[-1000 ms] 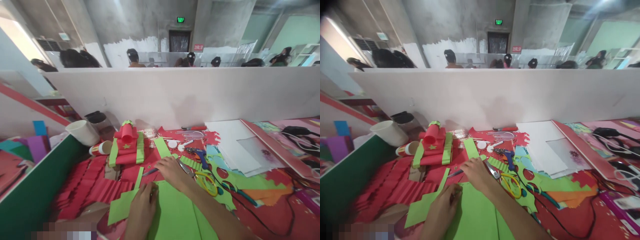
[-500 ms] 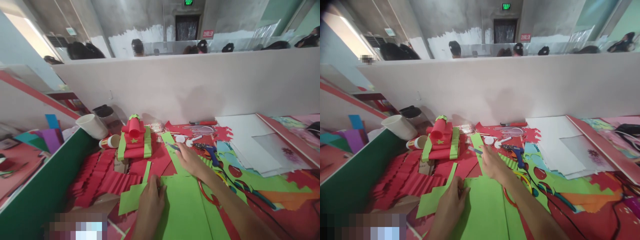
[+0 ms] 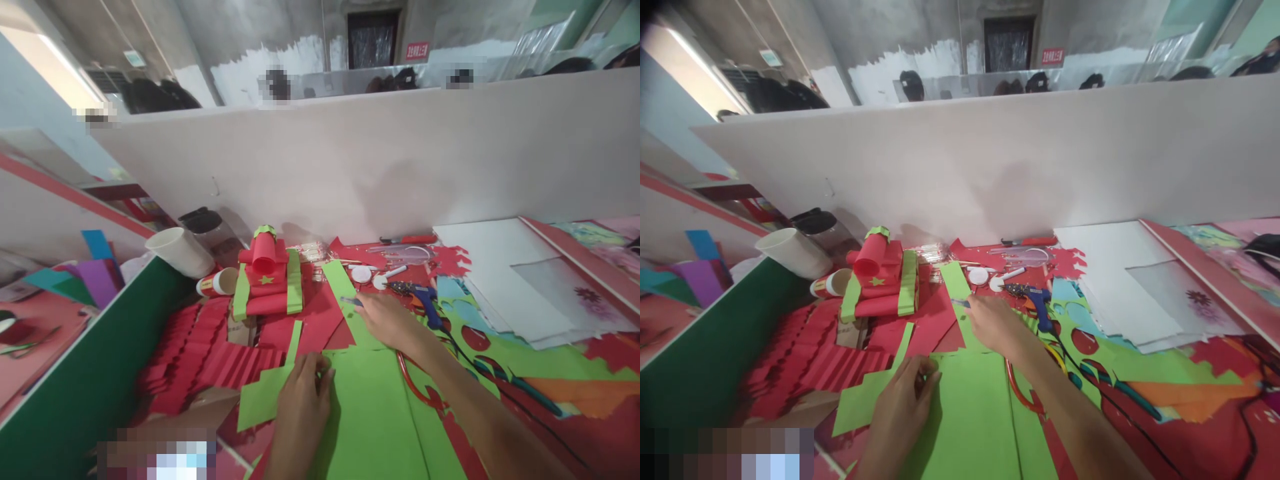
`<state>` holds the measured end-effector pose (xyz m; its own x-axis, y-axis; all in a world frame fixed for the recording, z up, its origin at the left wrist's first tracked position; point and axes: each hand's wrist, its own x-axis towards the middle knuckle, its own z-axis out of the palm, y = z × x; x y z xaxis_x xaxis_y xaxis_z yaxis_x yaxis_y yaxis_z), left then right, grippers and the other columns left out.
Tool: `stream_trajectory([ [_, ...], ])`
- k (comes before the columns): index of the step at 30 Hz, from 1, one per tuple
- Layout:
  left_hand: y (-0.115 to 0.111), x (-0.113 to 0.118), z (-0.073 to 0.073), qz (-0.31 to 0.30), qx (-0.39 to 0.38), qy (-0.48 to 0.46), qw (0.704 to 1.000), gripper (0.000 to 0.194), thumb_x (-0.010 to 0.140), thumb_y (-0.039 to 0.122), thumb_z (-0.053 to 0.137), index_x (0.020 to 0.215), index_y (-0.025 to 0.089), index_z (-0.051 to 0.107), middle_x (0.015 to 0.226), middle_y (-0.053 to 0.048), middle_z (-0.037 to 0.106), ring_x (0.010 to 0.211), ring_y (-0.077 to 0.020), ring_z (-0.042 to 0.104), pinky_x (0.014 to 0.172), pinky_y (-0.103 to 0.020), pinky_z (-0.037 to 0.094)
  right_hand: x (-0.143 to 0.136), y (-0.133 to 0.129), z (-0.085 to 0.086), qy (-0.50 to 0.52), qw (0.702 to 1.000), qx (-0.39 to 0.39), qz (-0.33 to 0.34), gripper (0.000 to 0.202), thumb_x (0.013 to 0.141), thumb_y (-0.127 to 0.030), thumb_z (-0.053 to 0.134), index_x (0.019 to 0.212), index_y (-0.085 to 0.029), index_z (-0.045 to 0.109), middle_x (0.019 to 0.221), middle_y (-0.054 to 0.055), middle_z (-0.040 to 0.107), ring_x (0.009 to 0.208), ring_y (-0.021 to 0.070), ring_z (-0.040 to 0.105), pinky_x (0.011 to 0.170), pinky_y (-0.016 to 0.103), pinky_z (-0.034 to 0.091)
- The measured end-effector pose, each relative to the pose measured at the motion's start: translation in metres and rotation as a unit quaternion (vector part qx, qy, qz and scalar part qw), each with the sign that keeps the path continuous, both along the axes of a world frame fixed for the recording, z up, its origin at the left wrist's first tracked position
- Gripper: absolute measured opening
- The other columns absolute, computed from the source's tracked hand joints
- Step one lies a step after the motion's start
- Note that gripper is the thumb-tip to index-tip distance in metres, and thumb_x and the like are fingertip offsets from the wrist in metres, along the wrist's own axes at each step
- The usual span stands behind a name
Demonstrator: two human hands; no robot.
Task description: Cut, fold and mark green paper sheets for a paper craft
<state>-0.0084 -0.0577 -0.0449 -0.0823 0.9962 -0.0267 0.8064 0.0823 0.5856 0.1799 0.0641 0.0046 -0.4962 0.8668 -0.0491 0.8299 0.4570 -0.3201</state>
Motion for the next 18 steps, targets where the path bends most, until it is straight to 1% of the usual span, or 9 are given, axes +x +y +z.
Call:
stream_trajectory([
  [3, 0.000, 0.000, 0.000, 0.002, 0.000, -0.003, 1.000, 0.010, 0.091, 0.025, 0.043, 0.088, 0.021, 0.053, 0.089, -0.004, 0.062, 0.070, -0.0174, 0.059, 0.065, -0.028, 0.040, 0.003, 0.002, 0.001, -0.003, 1.000, 0.016, -0.009, 0.034, 0.101, -0.037, 0.034, 0.122, -0.023, 0.057, 0.103, 0.010, 0.072, 0.091, 0.0251, 0.067, 0.071, 0.028, 0.039],
  [5, 0.000, 0.000, -0.001, 0.004, 0.001, 0.001, 1.000, 0.010, 0.092, 0.025, 0.044, 0.088, 0.021, 0.053, 0.088, -0.004, 0.062, 0.069, -0.0174, 0.058, 0.064, -0.028, 0.039, 0.005, 0.002, 0.002, -0.004, 1.000, 0.028, -0.008, 0.033, 0.102, -0.035, 0.033, 0.121, -0.023, 0.056, 0.101, 0.009, 0.072, 0.089, 0.0243, 0.067, 0.068, 0.027, 0.037],
  [9, 0.000, 0.000, -0.003, 0.003, 0.003, 0.003, 1.000, 0.010, 0.092, 0.024, 0.043, 0.087, 0.021, 0.052, 0.088, -0.004, 0.061, 0.073, -0.0183, 0.059, 0.065, -0.028, 0.039, 0.007, 0.005, 0.005, 0.003, 0.999, 0.035, -0.025, 0.025, 0.100, -0.028, 0.035, 0.109, -0.017, 0.057, 0.089, 0.009, 0.071, 0.080, 0.0225, 0.066, 0.061, 0.027, 0.031],
  [12, -0.001, 0.000, -0.003, 0.000, 0.004, 0.002, 1.000, 0.011, 0.092, 0.024, 0.043, 0.087, 0.021, 0.052, 0.088, -0.004, 0.061, 0.076, -0.0190, 0.059, 0.066, -0.029, 0.039, 0.009, 0.007, 0.006, 0.015, 0.998, 0.043, -0.041, 0.023, 0.099, -0.032, 0.039, 0.103, -0.019, 0.058, 0.078, 0.007, 0.069, 0.071, 0.0201, 0.063, 0.058, 0.026, 0.027],
  [14, -0.001, 0.000, -0.002, -0.001, 0.003, 0.002, 1.000, 0.011, 0.092, 0.024, 0.043, 0.087, 0.021, 0.052, 0.088, -0.004, 0.061, 0.077, -0.0195, 0.059, 0.066, -0.029, 0.038, 0.010, 0.008, 0.007, 0.030, 0.997, 0.052, -0.049, 0.021, 0.098, -0.033, 0.042, 0.097, -0.021, 0.060, 0.075, 0.005, 0.068, 0.067, 0.0186, 0.061, 0.058, 0.025, 0.026],
  [16, 0.000, 0.001, -0.001, 0.001, 0.001, 0.000, 1.000, 0.010, 0.092, 0.024, 0.043, 0.087, 0.021, 0.052, 0.087, -0.004, 0.061, 0.078, -0.0197, 0.060, 0.066, -0.029, 0.038, 0.010, 0.009, 0.009, 0.045, 0.996, 0.052, -0.059, 0.022, 0.096, -0.035, 0.046, 0.088, -0.021, 0.062, 0.073, 0.005, 0.068, 0.065, 0.0177, 0.060, 0.058, 0.025, 0.027],
  [18, 0.000, 0.001, 0.001, 0.002, -0.001, -0.001, 1.000, 0.010, 0.092, 0.024, 0.044, 0.087, 0.021, 0.052, 0.087, -0.004, 0.061, 0.077, -0.0196, 0.060, 0.066, -0.029, 0.038, 0.011, 0.009, 0.012, 0.050, 0.995, 0.041, -0.077, 0.027, 0.093, -0.041, 0.052, 0.078, -0.021, 0.062, 0.069, 0.004, 0.067, 0.063, 0.0176, 0.058, 0.057, 0.025, 0.027],
])
